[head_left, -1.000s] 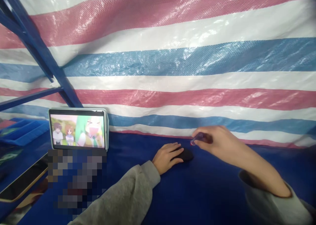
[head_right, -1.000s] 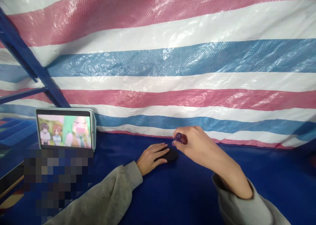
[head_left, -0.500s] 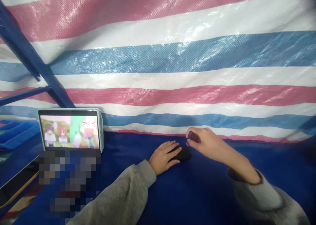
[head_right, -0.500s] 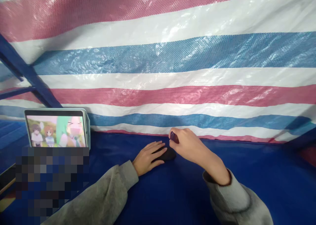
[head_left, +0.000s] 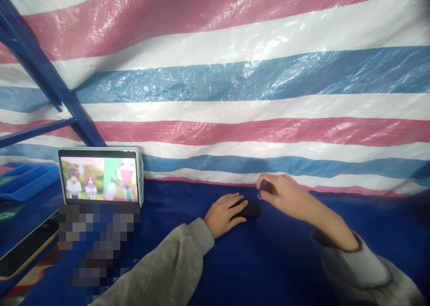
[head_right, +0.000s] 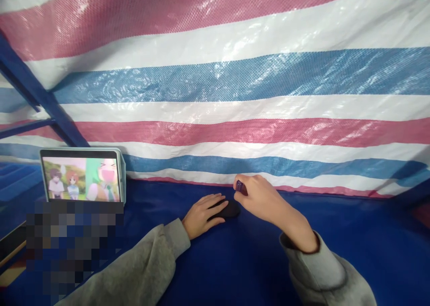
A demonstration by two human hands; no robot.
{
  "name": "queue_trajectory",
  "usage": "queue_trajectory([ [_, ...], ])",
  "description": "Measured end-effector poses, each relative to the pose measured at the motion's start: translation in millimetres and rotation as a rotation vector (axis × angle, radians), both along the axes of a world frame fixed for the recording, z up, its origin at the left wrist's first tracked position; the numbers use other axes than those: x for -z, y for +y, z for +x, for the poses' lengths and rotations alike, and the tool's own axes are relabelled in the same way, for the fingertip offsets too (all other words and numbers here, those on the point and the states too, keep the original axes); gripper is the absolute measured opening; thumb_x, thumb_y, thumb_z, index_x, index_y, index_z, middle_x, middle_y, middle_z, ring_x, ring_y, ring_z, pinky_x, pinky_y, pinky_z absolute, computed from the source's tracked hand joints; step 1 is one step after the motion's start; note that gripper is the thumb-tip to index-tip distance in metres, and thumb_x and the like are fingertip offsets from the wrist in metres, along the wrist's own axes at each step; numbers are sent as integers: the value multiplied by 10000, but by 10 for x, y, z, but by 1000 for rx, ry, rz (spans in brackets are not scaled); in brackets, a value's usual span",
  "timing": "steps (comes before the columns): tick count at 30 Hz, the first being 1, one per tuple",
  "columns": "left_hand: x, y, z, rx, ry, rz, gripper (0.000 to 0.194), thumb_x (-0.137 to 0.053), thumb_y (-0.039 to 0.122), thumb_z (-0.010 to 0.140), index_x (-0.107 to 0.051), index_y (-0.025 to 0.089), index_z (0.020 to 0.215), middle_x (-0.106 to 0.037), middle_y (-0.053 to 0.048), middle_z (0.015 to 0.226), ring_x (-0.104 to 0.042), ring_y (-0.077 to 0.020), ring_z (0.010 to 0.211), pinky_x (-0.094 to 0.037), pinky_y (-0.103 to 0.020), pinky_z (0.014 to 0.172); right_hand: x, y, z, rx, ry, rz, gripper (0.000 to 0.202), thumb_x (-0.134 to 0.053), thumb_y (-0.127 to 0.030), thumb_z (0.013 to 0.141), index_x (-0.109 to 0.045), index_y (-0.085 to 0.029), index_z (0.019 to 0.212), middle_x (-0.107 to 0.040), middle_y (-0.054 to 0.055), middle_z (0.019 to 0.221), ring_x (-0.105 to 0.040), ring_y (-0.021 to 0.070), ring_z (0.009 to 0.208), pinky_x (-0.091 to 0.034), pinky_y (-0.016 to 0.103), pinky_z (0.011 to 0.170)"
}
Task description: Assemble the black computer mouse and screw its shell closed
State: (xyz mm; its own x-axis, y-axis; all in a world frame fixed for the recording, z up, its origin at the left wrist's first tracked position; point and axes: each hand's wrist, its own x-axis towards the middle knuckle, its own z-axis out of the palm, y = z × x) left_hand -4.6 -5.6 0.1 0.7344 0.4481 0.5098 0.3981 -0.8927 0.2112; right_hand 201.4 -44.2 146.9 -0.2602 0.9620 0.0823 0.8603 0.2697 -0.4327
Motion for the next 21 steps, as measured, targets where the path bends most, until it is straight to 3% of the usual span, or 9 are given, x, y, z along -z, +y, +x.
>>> queue_trajectory([
  [7,-8,-4,1,10,30,32,491,-434,481,961,-468,197,1360,-513,-89,1382,-410,-227,1343,-369,-431,1118,13,-1,2,30,-81,3,130,-477,-222,784,-607,-218,775,-617,-6,625,-554,151,602,-334,248,574],
  [12,-11,-21,30,-18,40,44,484,-418,468,968,-462,187,1361,-515,-96,1381,-417,-219,1339,-380,-423,1116,79,28,-53,153,-230,42,391,-348,-381,933,-615,-203,711,-662,47,665,-613,177,655,-340,262,590],
  [16,-15,-52,65,-45,67,57,466,-429,445,969,-472,176,1348,-511,-110,1381,-438,-234,1324,-389,-435,1110,171,54,-106,226,-388,86,349,-354,-412,951,-633,-210,894,-684,65,702,-646,213,688,-308,268,552],
  [21,2,-45,60,-46,59,29,454,-414,435,978,-471,178,1347,-505,-100,1389,-454,-225,1312,-393,-424,1110,169,39,-112,178,-465,103,299,-372,-358,958,-584,-227,1125,-702,58,728,-670,220,708,-329,265,568],
])
